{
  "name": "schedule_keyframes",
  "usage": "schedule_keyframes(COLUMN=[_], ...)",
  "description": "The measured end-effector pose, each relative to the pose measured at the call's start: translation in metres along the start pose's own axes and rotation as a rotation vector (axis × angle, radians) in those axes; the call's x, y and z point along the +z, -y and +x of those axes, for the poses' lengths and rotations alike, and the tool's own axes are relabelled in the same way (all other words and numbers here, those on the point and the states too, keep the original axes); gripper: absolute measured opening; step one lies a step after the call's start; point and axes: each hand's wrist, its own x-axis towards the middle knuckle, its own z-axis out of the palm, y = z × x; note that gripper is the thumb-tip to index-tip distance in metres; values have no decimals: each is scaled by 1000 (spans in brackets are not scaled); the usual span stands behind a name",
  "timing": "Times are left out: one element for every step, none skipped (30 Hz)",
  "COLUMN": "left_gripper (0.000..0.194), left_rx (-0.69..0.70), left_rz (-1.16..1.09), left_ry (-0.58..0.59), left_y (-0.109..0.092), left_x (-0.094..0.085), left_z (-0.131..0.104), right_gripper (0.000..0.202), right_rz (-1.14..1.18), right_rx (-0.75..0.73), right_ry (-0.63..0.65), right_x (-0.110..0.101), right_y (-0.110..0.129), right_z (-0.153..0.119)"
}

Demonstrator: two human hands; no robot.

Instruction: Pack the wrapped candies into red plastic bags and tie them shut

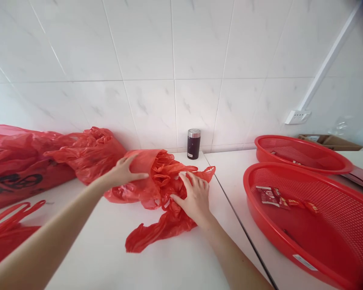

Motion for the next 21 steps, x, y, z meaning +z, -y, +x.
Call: schedule_keyframes(left_gripper=[110, 112, 111, 109, 107, 104, 102, 100, 99, 98, 98, 100, 101, 103, 104, 103, 102, 101, 99, 96, 92], left_rx=[12, 18, 24, 35, 53, 72, 89, 98, 108, 130, 168, 221, 278, 326, 356, 360, 345, 322, 301, 283, 266], left_rz=[45, 88, 128, 165, 198, 227, 253, 273, 299, 334, 378, 430, 487, 538, 577, 597, 607, 610, 609, 608, 610], left_ry=[8, 13, 20, 16, 7, -3, -12, -24, -48, -86, -130, -163, -170, -148, -103, -49, -6, 16, 21, 15, 10], left_y=[-6, -11, -15, -18, -20, -21, -22, -23, -24, -26, -28, -30, -33, -36, -38, -40, -41, -42, -42, -41, -39], left_x=[14, 26, 36, 44, 50, 53, 54, 54, 53, 53, 53, 53, 54, 56, 58, 59, 61, 61, 62, 61, 61], left_z=[0, -1, -3, -5, -9, -13, -17, -21, -25, -27, -29, -29, -27, -24, -20, -14, -7, -1, 7, 13, 20], right_gripper=[57, 56, 59, 65, 74, 82, 85, 82, 72, 58, 44, 33, 25, 20, 17, 15, 14, 14, 14, 14, 15], right_rz=[5, 13, 21, 29, 36, 44, 62, 90, 124, 160, 193, 220, 242, 260, 279, 299, 320, 339, 358, 377, 394], right_rx=[-4, -8, -7, 4, 30, 68, 107, 134, 141, 130, 106, 76, 49, 27, 11, 0, -4, 3, 21, 48, 82], right_ry=[-29, -50, -55, -38, -2, 48, 110, 174, 233, 278, 305, 315, 313, 303, 291, 276, 257, 230, 194, 149, 98], right_x=[0, 1, 4, 8, 15, 23, 32, 41, 50, 59, 65, 70, 73, 74, 73, 72, 70, 68, 66, 64, 62], right_y=[2, 4, 5, 5, 4, 1, -2, -6, -10, -15, -19, -22, -25, -27, -28, -29, -30, -31, -33, -35, -39], right_z=[2, 6, 10, 14, 18, 20, 22, 23, 22, 21, 18, 16, 13, 11, 9, 8, 8, 9, 10, 12, 14])
